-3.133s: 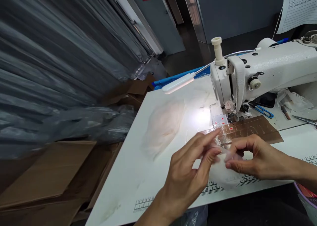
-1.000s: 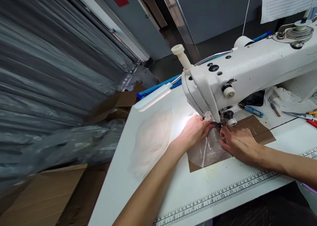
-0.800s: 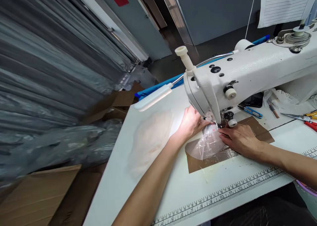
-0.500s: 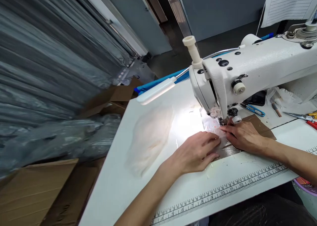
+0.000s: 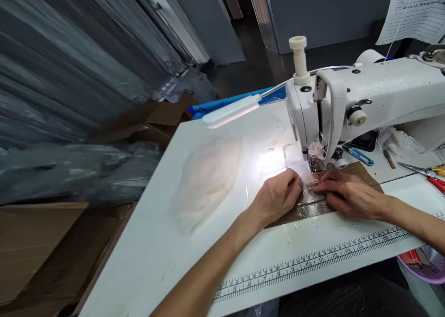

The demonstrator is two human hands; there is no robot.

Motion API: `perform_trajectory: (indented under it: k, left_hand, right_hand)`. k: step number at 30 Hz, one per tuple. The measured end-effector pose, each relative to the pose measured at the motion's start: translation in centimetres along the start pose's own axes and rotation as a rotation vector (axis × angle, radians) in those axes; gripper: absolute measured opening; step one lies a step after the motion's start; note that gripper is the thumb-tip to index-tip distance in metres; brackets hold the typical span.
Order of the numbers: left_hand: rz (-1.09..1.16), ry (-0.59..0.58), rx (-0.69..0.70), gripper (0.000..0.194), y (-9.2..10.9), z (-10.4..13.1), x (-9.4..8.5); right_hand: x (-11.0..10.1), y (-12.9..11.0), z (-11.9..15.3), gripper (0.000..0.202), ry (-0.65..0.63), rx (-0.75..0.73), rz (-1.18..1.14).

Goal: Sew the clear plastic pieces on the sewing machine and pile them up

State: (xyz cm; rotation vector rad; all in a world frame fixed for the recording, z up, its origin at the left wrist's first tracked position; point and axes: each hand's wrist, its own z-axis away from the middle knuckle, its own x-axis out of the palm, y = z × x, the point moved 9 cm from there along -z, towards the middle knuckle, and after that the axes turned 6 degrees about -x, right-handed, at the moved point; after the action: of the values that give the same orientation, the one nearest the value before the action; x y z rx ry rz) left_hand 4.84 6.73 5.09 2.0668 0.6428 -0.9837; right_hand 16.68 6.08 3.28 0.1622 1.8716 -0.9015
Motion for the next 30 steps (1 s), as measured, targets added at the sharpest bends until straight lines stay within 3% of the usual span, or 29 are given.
perform_trajectory:
  k: [4, 8, 12, 19, 30]
  left_hand:
    - [-0.045, -0.039, 0.146, 0.016, 1.4, 0.2, 0.2]
    - [-0.105, -0.115, 0.385, 0.014, 3.2, 1.2, 0.9]
    - [-0.057, -0.111, 0.392, 0.014, 3.2, 1.6, 0.8]
    - [-0.141, -0.061, 0.44, 0.014, 3.9, 2.1, 0.7]
    - [-0.154, 0.011, 0.478, 0.016, 4.5, 2.1, 0.5]
  right_hand:
    - [1.4, -1.4, 0.6, 0.04, -0.061, -0.048, 0.114]
    - [1.1, -1.4, 0.7, 0.032, -0.085, -0.101, -0.048]
    - [0.0, 0.4, 0.0, 0.035, -0.057, -0.055, -0.085]
    - [1.2, 1.7, -1.1, 0.04, -0.111, -0.054, 0.271]
    - [1.2, 2.0, -0.6, 0.039, 0.015, -0.088, 0.189]
